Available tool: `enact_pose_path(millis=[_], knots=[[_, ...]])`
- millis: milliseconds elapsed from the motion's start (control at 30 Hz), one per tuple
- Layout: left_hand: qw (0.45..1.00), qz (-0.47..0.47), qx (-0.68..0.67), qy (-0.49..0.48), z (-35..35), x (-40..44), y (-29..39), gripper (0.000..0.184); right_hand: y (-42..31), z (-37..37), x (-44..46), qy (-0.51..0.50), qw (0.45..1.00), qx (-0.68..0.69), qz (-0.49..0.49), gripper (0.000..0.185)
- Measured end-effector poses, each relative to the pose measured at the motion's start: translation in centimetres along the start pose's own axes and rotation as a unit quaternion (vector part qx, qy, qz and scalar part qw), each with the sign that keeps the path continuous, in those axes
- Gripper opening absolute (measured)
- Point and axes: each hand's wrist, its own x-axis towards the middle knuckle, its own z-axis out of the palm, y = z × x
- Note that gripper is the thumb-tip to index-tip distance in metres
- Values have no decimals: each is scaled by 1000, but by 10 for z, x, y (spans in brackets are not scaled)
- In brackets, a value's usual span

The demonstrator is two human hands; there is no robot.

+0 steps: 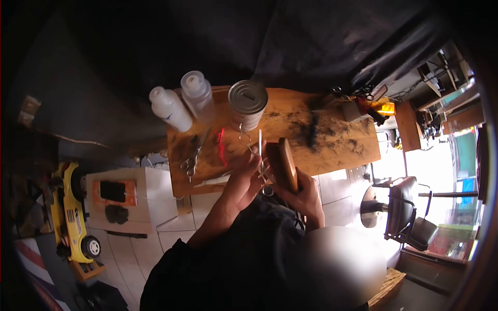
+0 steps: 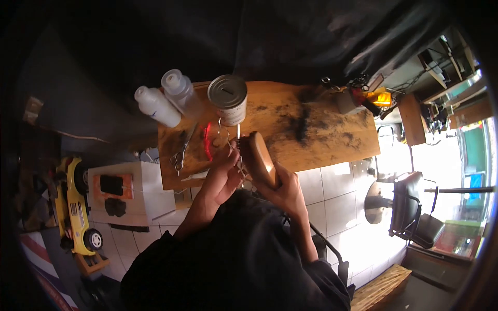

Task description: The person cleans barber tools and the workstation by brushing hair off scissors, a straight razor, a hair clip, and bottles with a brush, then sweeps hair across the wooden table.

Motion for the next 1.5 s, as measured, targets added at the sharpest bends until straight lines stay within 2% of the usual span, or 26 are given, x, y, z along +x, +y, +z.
enact_pose_path(millis=[67, 233, 467, 500, 633, 700, 800, 867, 900, 1000, 1033, 1133, 1333, 1500], knots=[[998, -41, 54, 2, 3, 3, -6, 55, 12, -4, -2, 17, 994, 108, -6, 38], [982, -125, 144, -15, 18, 9, 3, 54, 16, -42, -6, 0, 993, 114, 30, 40], [982, -105, 90, -131, 7, 25, -9, 40, 50, -88, 6, 23, 962, 271, -16, 37], [980, -136, 106, -98, 23, 25, -5, 39, 54, -93, 7, 40, 959, 280, -7, 35], [971, -100, 133, -172, 41, 48, -17, 40, 59, -116, 15, 105, 948, 300, 15, 22], [966, -72, 182, -168, 47, 58, -24, 41, 62, -130, 18, 131, 947, 285, 65, 22], [973, -27, 191, -129, 65, 76, -35, 50, 81, -142, 25, 178, 928, 323, 43, 22], [973, 10, 205, -105, 81, 88, -39, 54, 88, -154, 28, 171, 931, 320, 51, 22], [963, 36, 224, -145, 86, 97, -38, 57, 91, -160, 30, 166, 931, 319, 55, 22], [950, 87, 277, -114, 116, 118, -30, 63, 95, -171, 36, 140, 932, 330, 43, 24], [951, 99, 264, -130, 124, 126, -28, 70, 99, -174, 39, 124, 933, 335, 37, 25], [964, 46, 221, -142, 146, 150, -18, 77, 105, -181, 49, 85, 932, 352, 21, 29], [945, 12, 290, -153, 163, 176, -15, 74, 123, -192, 71, 47, 938, 344, -7, 36], [956, -28, 277, -92, 175, 190, -16, 68, 121, -209, 85, 34, 931, 364, -1, 34]])
